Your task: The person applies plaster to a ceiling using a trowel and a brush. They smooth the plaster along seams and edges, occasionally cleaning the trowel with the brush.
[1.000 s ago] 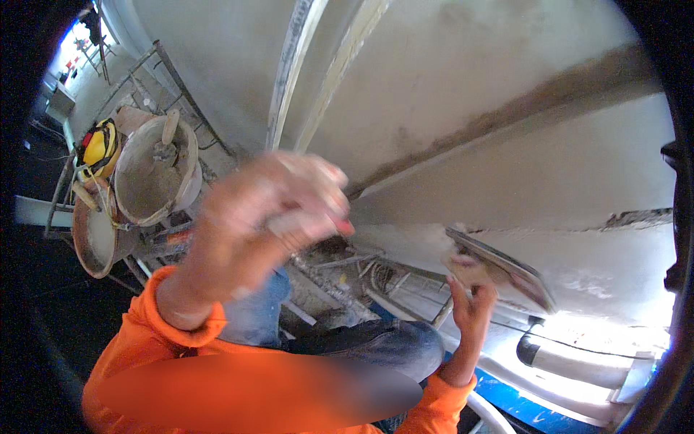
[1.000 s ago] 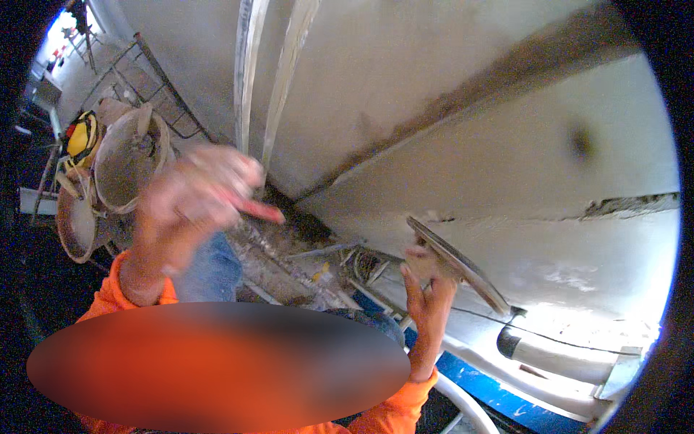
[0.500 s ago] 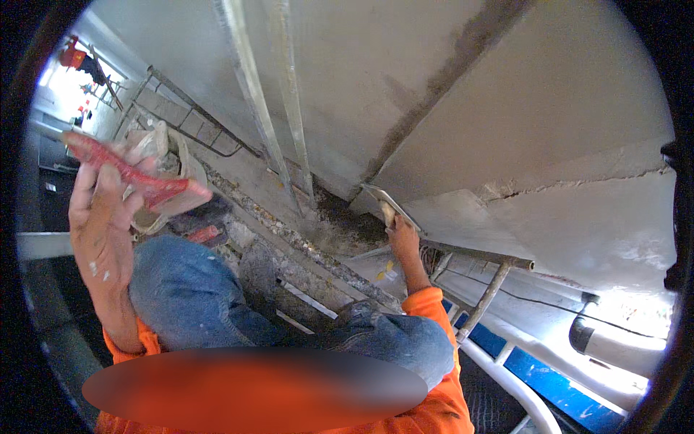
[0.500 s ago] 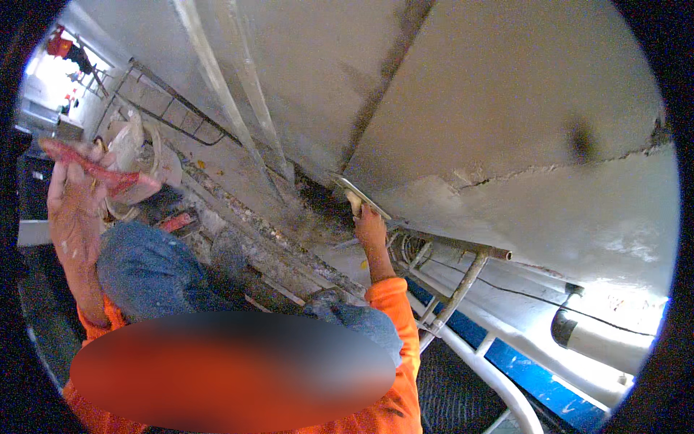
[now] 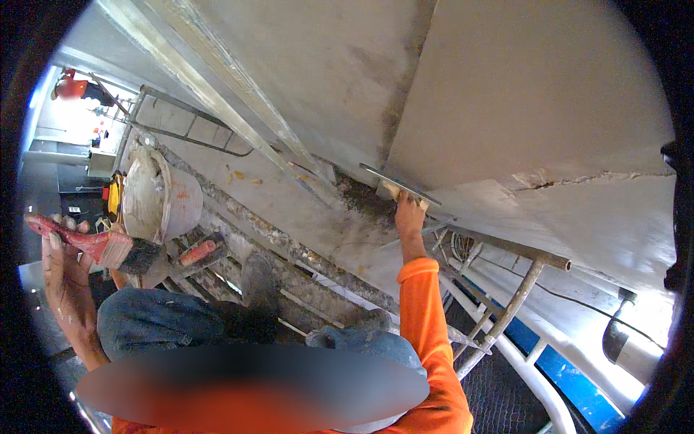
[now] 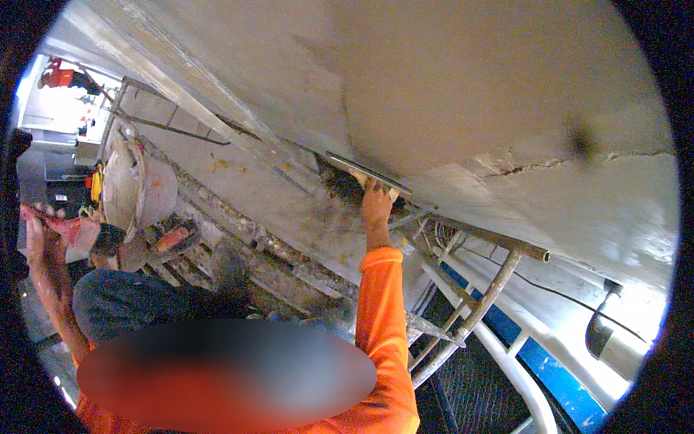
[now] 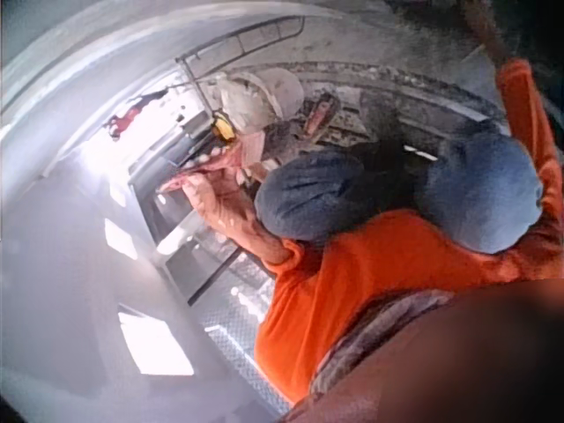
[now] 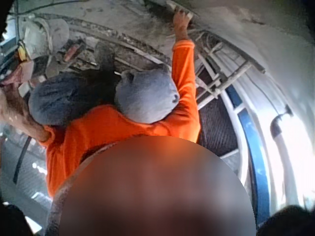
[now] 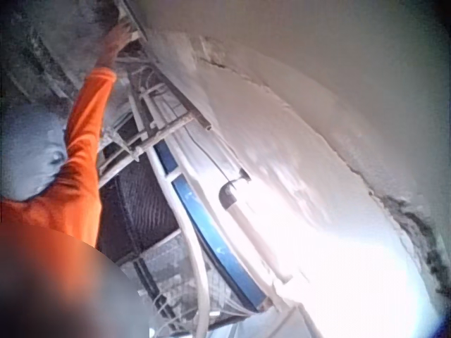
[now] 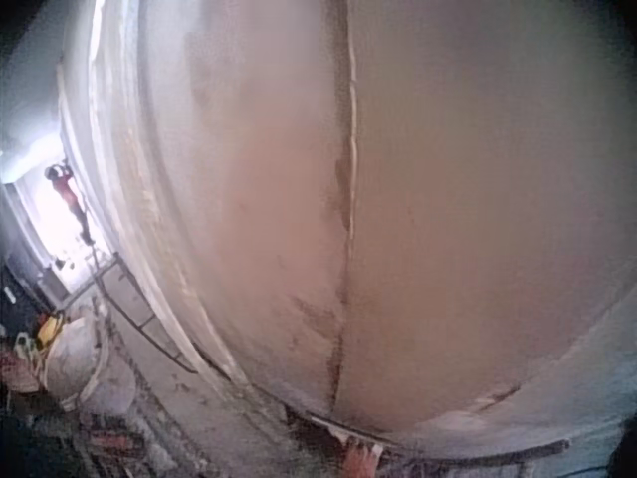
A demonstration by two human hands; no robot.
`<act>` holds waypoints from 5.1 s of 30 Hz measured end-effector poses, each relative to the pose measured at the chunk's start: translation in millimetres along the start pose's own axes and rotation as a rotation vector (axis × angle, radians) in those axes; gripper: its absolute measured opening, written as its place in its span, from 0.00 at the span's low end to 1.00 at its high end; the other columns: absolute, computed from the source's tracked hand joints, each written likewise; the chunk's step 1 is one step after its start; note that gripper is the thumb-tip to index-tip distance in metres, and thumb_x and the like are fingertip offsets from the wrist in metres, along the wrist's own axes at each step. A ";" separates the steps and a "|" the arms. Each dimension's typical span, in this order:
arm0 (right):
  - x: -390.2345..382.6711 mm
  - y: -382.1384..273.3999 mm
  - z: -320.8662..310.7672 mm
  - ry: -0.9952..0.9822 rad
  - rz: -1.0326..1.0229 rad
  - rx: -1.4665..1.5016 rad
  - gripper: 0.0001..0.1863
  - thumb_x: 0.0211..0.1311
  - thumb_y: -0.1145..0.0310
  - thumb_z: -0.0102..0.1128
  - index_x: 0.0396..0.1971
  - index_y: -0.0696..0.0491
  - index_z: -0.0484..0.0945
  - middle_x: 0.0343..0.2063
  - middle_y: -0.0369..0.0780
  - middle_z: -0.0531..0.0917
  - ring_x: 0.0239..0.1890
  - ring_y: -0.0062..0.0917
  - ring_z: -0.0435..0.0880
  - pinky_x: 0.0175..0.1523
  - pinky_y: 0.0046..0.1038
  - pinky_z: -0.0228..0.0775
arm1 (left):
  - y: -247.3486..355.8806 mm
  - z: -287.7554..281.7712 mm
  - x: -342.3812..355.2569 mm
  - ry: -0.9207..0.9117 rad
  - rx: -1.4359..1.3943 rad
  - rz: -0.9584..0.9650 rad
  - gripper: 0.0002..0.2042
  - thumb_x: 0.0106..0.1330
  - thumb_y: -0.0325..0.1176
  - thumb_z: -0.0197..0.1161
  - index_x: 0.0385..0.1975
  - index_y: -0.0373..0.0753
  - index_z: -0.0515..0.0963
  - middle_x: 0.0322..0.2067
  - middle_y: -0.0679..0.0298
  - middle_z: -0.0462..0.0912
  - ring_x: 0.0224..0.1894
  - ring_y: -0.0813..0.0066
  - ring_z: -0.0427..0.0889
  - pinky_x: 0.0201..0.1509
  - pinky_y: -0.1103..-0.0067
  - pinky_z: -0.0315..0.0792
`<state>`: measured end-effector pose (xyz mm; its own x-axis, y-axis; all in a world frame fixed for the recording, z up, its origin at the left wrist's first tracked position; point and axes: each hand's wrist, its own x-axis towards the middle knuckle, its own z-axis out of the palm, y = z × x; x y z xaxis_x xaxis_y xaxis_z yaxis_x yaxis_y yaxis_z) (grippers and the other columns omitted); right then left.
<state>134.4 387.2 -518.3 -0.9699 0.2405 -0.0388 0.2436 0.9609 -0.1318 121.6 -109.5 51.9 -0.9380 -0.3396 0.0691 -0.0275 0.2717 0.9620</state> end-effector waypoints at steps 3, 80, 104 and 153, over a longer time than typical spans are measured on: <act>8.6 -0.6 6.1 -0.105 0.039 -0.010 0.16 0.69 0.67 0.51 0.55 0.53 0.74 0.45 0.44 0.86 0.50 0.41 0.86 0.51 0.42 0.81 | 0.8 1.3 -0.4 -0.016 0.044 0.024 0.24 0.79 0.41 0.56 0.68 0.36 0.67 0.60 0.60 0.77 0.61 0.63 0.78 0.65 0.66 0.74; -71.1 -57.0 -337.5 0.099 -0.219 0.499 0.19 0.65 0.63 0.65 0.48 0.60 0.75 0.40 0.58 0.84 0.44 0.59 0.83 0.46 0.52 0.75 | 36.6 113.6 -33.3 -0.263 0.248 1.146 0.07 0.59 0.19 0.70 0.35 0.34 0.81 0.39 0.53 0.84 0.36 0.64 0.88 0.40 0.71 0.81; -22.3 -37.0 -418.5 0.299 -0.218 0.100 0.23 0.66 0.60 0.65 0.52 0.60 0.73 0.40 0.51 0.86 0.41 0.50 0.87 0.43 0.49 0.80 | 44.3 108.2 -24.8 -0.322 0.178 1.211 0.16 0.55 0.18 0.70 0.41 0.37 0.74 0.37 0.50 0.85 0.35 0.60 0.89 0.40 0.69 0.83; -73.1 -79.0 -448.4 -0.799 -0.052 2.094 0.30 0.68 0.45 0.52 0.49 0.60 0.76 0.19 0.33 0.70 0.16 0.20 0.68 0.21 0.25 0.63 | 39.9 136.4 15.9 0.021 0.002 1.103 0.10 0.65 0.19 0.67 0.43 0.32 0.76 0.42 0.51 0.85 0.42 0.64 0.87 0.47 0.73 0.81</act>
<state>183.5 355.3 -60.9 -0.9039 -0.3787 -0.1987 0.4086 -0.6273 -0.6630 58.5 18.8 55.3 -0.4420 0.0743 0.8939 0.8204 0.4365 0.3694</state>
